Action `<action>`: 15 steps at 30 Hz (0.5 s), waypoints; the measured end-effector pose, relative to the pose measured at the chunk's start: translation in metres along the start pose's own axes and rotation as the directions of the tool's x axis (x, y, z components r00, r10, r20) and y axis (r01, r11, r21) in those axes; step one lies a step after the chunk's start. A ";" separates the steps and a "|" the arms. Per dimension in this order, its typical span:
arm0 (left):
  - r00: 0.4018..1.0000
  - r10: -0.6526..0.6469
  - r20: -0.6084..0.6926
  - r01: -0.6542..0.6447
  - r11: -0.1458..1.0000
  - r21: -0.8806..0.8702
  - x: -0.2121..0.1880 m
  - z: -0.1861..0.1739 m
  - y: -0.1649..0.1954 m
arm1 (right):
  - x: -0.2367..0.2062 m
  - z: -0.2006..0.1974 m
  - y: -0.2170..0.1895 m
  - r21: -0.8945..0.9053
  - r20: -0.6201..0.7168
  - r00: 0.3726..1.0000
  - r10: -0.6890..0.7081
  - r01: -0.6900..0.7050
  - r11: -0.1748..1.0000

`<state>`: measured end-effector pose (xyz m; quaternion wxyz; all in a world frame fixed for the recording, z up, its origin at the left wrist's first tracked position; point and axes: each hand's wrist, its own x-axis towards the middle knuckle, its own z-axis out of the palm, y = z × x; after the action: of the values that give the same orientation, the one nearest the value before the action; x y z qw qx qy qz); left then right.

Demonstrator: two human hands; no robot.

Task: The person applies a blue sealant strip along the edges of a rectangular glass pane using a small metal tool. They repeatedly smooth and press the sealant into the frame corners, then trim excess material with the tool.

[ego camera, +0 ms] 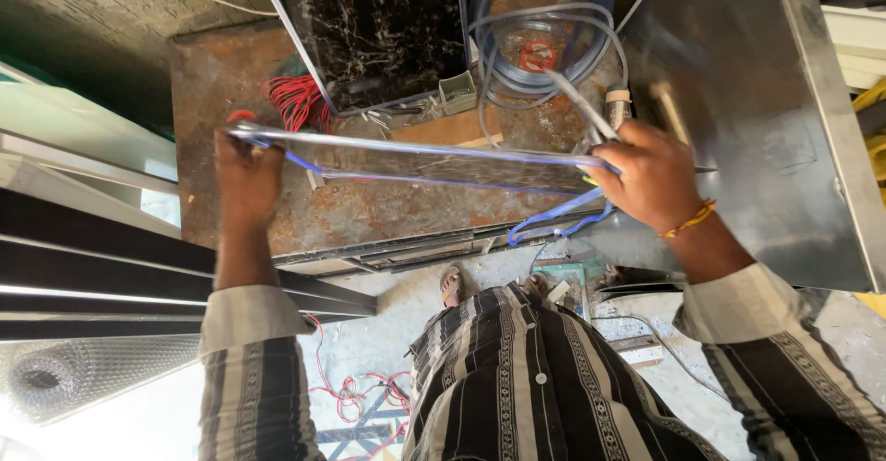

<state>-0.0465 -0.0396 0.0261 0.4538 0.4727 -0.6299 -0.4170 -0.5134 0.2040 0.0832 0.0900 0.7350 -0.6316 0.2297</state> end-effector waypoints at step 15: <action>0.913 -0.016 0.408 -0.372 0.378 0.848 0.017 -0.018 0.034 | 0.026 0.013 -0.006 0.397 0.133 0.989 0.068 -0.117 0.910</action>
<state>-0.0387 -0.0510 0.0656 0.0438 0.4883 -0.8711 -0.0279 -0.5026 0.1761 0.0846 -0.1116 0.7191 -0.6089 0.3157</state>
